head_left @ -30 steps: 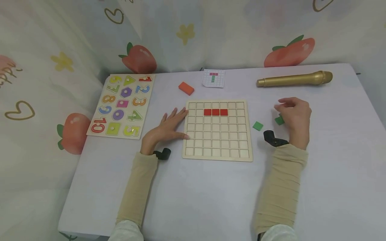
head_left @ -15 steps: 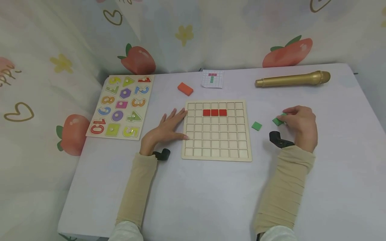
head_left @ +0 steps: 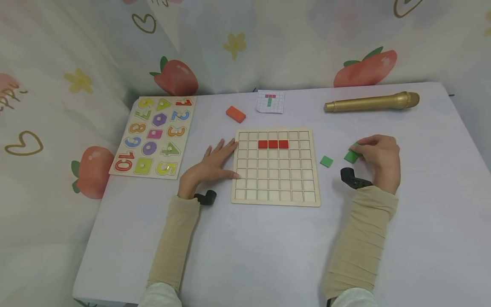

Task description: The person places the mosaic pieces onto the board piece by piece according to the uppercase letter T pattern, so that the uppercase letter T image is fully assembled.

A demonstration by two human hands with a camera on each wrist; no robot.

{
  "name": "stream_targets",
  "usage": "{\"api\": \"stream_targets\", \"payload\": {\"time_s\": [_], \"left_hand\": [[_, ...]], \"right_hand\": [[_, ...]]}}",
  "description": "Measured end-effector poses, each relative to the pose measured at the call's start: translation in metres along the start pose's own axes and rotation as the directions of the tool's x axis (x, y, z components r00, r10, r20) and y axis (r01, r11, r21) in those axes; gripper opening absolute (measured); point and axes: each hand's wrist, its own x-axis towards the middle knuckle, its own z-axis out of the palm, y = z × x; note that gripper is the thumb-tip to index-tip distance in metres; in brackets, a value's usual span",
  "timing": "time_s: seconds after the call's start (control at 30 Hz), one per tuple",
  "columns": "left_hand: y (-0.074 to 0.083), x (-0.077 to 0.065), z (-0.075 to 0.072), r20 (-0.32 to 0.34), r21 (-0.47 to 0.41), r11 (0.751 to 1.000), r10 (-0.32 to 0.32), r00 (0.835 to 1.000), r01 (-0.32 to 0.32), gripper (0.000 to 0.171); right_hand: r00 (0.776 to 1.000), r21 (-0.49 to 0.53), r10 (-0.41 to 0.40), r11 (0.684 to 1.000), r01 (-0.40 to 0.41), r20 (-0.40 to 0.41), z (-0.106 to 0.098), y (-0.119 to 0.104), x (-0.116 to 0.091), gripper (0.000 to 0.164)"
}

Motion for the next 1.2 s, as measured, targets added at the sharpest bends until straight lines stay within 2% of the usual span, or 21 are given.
{"api": "stream_targets", "payload": {"time_s": [0.13, 0.3, 0.53, 0.77, 1.03, 1.2], "left_hand": [[0.0, 0.0, 0.0, 0.0, -0.002, 1.0, 0.0, 1.0, 0.0, 0.105], [0.0, -0.001, 0.0, -0.003, -0.009, 1.0, 0.004, 1.0, -0.004, 0.104], [0.002, -0.002, 0.0, -0.004, -0.011, 1.0, 0.006, 1.0, -0.006, 0.105], [0.001, -0.002, -0.001, -0.003, -0.005, 1.0, 0.007, 1.0, -0.007, 0.104], [0.001, -0.002, -0.002, 0.002, 0.008, 1.0, 0.01, 1.0, -0.01, 0.105], [0.001, -0.001, -0.002, 0.001, 0.008, 1.0, 0.012, 1.0, -0.012, 0.105]], "right_hand": [[0.997, 0.018, -0.068, 0.998, 0.068, 0.027, 0.001, 0.0, 0.005, 0.044], [0.98, 0.055, -0.19, 0.981, 0.186, 0.064, 0.009, 0.0, 0.012, 0.046], [0.958, 0.184, -0.27, 0.951, 0.25, 0.093, 0.018, -0.006, 0.007, 0.046], [0.905, 0.268, -0.399, 0.897, 0.351, 0.149, 0.025, -0.016, 0.006, 0.039], [0.843, 0.364, -0.498, 0.838, 0.406, 0.206, 0.037, -0.028, 0.006, 0.035], [0.829, 0.361, -0.481, 0.855, 0.372, 0.286, 0.046, -0.038, 0.004, 0.036]]}}
